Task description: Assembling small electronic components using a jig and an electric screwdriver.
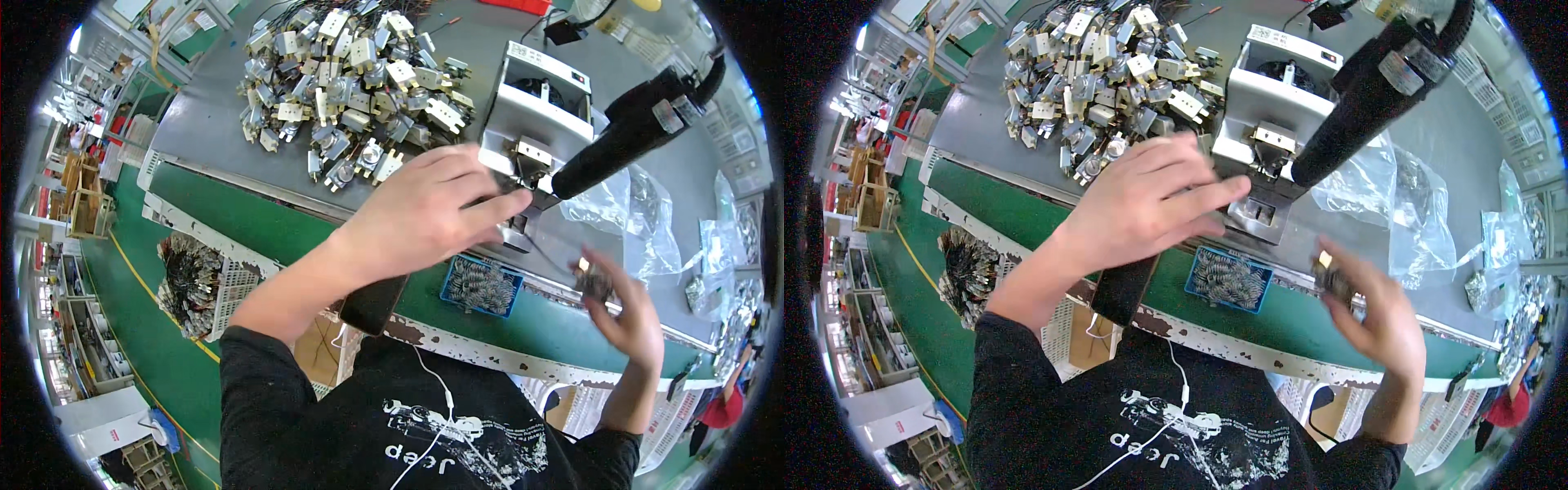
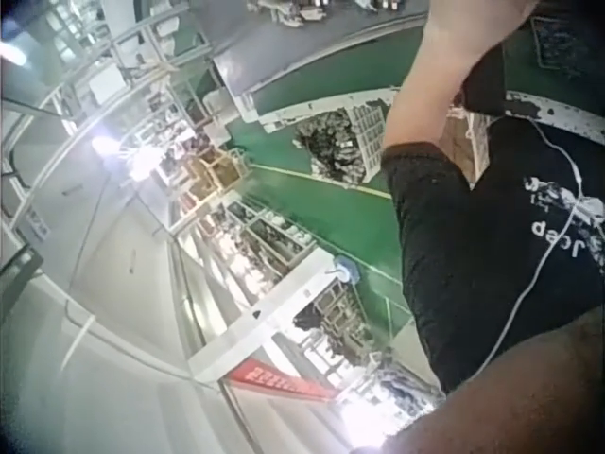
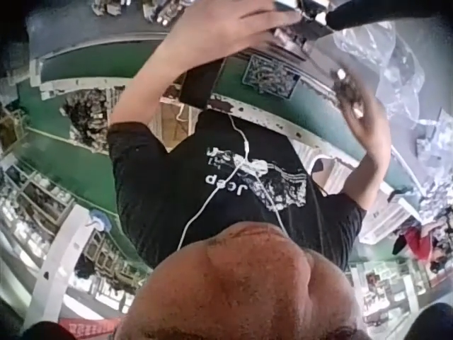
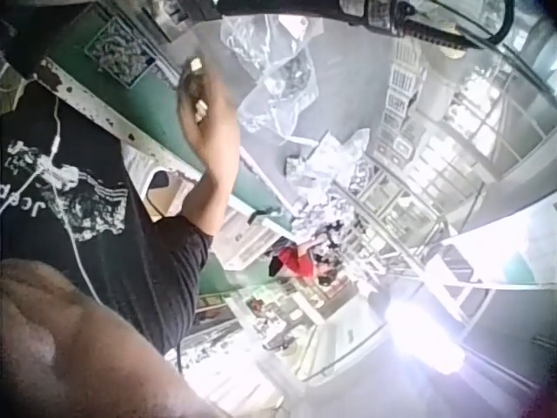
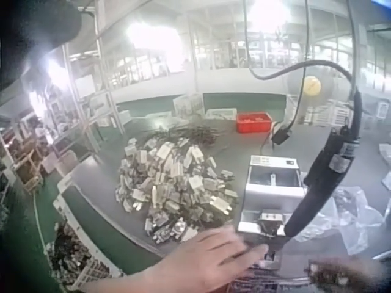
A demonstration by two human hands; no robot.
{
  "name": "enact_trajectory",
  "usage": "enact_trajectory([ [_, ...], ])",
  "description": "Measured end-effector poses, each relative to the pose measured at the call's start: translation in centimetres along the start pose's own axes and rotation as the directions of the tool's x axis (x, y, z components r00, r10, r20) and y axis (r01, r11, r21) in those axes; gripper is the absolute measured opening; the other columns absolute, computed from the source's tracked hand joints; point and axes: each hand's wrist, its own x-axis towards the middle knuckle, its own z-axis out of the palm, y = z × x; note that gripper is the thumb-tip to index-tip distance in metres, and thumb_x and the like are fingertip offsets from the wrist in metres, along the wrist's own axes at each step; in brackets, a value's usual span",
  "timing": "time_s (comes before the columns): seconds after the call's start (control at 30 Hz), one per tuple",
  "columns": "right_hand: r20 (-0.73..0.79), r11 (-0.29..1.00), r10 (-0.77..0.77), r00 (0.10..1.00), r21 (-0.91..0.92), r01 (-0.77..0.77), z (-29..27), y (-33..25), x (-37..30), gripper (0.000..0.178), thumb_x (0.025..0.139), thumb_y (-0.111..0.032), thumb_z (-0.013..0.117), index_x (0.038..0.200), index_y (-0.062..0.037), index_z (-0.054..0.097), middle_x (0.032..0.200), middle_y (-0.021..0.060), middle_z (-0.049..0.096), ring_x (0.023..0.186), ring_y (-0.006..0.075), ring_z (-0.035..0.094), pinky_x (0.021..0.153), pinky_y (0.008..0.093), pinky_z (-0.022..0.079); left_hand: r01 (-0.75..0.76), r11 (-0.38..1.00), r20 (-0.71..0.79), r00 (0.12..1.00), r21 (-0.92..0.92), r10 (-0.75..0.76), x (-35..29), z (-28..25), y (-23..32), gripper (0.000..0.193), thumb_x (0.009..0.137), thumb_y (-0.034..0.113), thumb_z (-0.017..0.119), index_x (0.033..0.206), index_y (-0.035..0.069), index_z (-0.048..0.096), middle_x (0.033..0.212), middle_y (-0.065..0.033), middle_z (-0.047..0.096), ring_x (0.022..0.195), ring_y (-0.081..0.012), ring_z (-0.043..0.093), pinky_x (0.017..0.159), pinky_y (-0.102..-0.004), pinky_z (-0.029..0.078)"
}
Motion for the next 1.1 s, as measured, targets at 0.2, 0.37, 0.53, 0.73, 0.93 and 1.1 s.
enact_trajectory([
  [0.2,-0.215,0.991,0.062,0.975,0.130,-0.034,0.3,4.0,0.9,0.045,0.084,0.005,0.068,0.128,0.0025,0.057,0.126,0.0143,0.065,0.118,0.0231,0.062,0.102,0.0341,0.045,-0.006,0.993,0.098,0.995,-0.117,0.017,-0.1,-1.7,2.4,0.037,0.076,0.022,0.081,0.112,0.015,0.074,0.069,0.0021,0.055,0.059,-0.0144,0.055,0.050,-0.0305,0.044],
  [0.37,-0.322,0.986,-0.112,0.940,0.084,0.146,1.3,4.3,2.0,0.040,0.083,-0.004,0.076,0.120,0.0023,0.062,0.123,0.0142,0.068,0.109,0.0241,0.064,0.093,0.0361,0.049,0.223,0.968,0.269,0.945,-0.119,-0.184,-1.3,-4.9,-0.1,0.021,0.082,0.024,0.076,0.101,0.016,0.075,0.068,-0.0042,0.059,0.063,-0.0214,0.061,0.058,-0.0333,0.049],
  [0.53,-0.396,0.983,-0.169,0.902,-0.132,0.126,5.6,4.9,6.0,0.043,0.079,-0.002,0.078,0.120,-0.0031,0.066,0.111,0.0116,0.070,0.097,0.0257,0.067,0.086,0.0341,0.052,0.596,0.784,0.464,0.654,0.171,-0.598,-3.5,-3.7,-3.2,0.020,0.090,0.025,0.068,0.103,0.013,0.076,0.086,-0.0085,0.073,0.074,-0.0292,0.067,0.068,-0.0385,0.053],
  [0.73,-0.416,0.975,-0.177,0.892,-0.201,0.099,8.8,5.8,8.7,0.027,0.077,-0.002,0.078,0.103,-0.0048,0.069,0.106,0.0110,0.070,0.095,0.0304,0.067,0.083,0.0374,0.053,0.381,0.924,0.395,0.848,0.006,-0.353,-3.6,1.7,-3.3,0.021,0.092,0.030,0.066,0.105,0.016,0.074,0.088,-0.0054,0.068,0.086,-0.0264,0.067,0.072,-0.0372,0.054],
  [0.93,-0.378,0.919,-0.262,0.888,-0.378,0.110,8.7,5.9,8.8,0.021,0.080,-0.007,0.076,0.099,-0.0077,0.069,0.105,0.0095,0.070,0.096,0.0309,0.066,0.082,0.0407,0.053,0.380,0.924,0.523,0.798,-0.049,-0.300,-3.0,4.0,-4.6,0.020,0.093,0.026,0.065,0.107,0.014,0.071,0.093,-0.0053,0.068,0.089,-0.0258,0.067,0.076,-0.0381,0.054],
  [1.1,-0.400,0.935,-0.183,0.898,-0.353,0.033,8.7,5.3,8.2,0.025,0.083,-0.005,0.074,0.107,-0.0080,0.068,0.106,0.0099,0.070,0.094,0.0295,0.066,0.080,0.0390,0.053,0.295,0.921,0.432,0.887,-0.256,-0.164,-2.3,6.5,-2.6,0.029,0.090,0.016,0.067,0.119,0.010,0.065,0.116,-0.0075,0.064,0.101,-0.0292,0.065,0.087,-0.0396,0.055],
])
